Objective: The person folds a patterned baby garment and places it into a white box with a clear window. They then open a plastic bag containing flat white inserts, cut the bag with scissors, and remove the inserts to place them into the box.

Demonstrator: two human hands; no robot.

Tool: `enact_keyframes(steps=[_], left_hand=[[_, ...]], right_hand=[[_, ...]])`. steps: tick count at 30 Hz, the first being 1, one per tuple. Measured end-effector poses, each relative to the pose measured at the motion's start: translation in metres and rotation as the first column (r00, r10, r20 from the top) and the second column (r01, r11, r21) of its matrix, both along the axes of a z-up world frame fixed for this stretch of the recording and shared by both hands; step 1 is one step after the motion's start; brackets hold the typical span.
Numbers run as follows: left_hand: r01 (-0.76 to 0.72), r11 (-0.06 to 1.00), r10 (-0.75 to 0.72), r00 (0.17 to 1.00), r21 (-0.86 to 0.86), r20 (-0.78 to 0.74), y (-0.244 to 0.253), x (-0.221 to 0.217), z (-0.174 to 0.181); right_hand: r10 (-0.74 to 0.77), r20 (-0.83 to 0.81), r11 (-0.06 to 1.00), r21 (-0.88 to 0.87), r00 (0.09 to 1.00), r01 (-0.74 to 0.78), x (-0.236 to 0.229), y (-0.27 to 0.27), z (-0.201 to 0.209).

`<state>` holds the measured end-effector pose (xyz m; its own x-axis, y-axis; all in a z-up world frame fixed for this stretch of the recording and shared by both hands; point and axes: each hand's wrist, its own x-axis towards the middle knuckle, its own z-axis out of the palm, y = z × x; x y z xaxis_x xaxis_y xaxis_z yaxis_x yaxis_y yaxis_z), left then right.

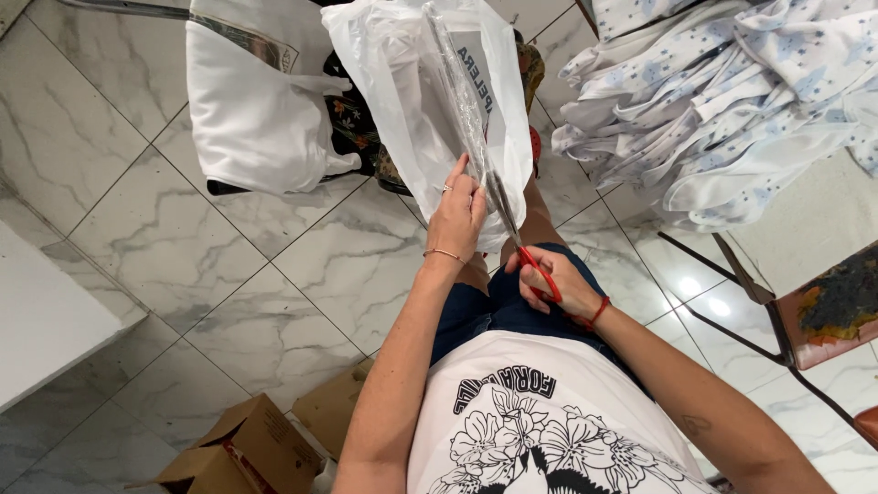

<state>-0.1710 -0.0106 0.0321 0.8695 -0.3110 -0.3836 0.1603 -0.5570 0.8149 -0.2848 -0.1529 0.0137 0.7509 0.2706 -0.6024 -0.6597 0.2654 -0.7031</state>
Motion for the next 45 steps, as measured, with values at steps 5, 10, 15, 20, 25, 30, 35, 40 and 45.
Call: enact_keyframes(steps=[5,10,15,20,25,30,35,40,45], left_hand=[[0.017,0.996,-0.015,1.0,0.088,-0.014,-0.005,-0.001,-0.01],[0.043,0.99,-0.043,0.999,0.134,-0.002,0.0,0.002,-0.013],[0.063,0.989,-0.062,0.998,0.132,-0.009,0.002,0.002,-0.017],[0.039,0.996,-0.033,0.997,0.085,-0.067,0.003,0.002,-0.009],[0.048,0.998,-0.044,0.995,0.05,-0.084,0.005,0.007,0.005],[0.046,0.999,-0.048,0.998,-0.026,-0.044,0.013,0.01,-0.002],[0.051,0.999,-0.051,0.998,0.003,0.028,0.015,0.018,-0.01],[-0.179,0.984,0.179,0.984,-0.002,0.009,-0.001,0.046,-0.03],[-0.105,0.98,0.088,0.991,0.171,0.102,-0.01,0.055,-0.032]], right_hand=[[-0.068,0.095,0.998,0.007,0.993,0.067,0.012,0.008,-0.022],[-0.112,0.115,0.993,0.056,0.987,0.106,0.033,0.016,-0.031],[-0.129,0.047,0.992,0.003,0.99,0.129,0.042,0.018,-0.021],[-0.141,0.012,0.988,-0.069,0.99,0.142,0.054,0.014,-0.013],[-0.152,0.005,0.984,-0.088,0.988,0.152,0.081,0.016,-0.006],[-0.151,-0.009,0.985,-0.086,0.989,0.149,0.09,0.024,-0.014],[-0.135,-0.036,0.987,-0.093,0.99,0.132,0.105,0.022,0.016],[-0.099,-0.03,0.989,-0.115,0.995,0.095,0.108,0.017,0.003],[-0.128,-0.037,0.986,-0.11,0.991,0.123,0.115,0.014,0.006]])
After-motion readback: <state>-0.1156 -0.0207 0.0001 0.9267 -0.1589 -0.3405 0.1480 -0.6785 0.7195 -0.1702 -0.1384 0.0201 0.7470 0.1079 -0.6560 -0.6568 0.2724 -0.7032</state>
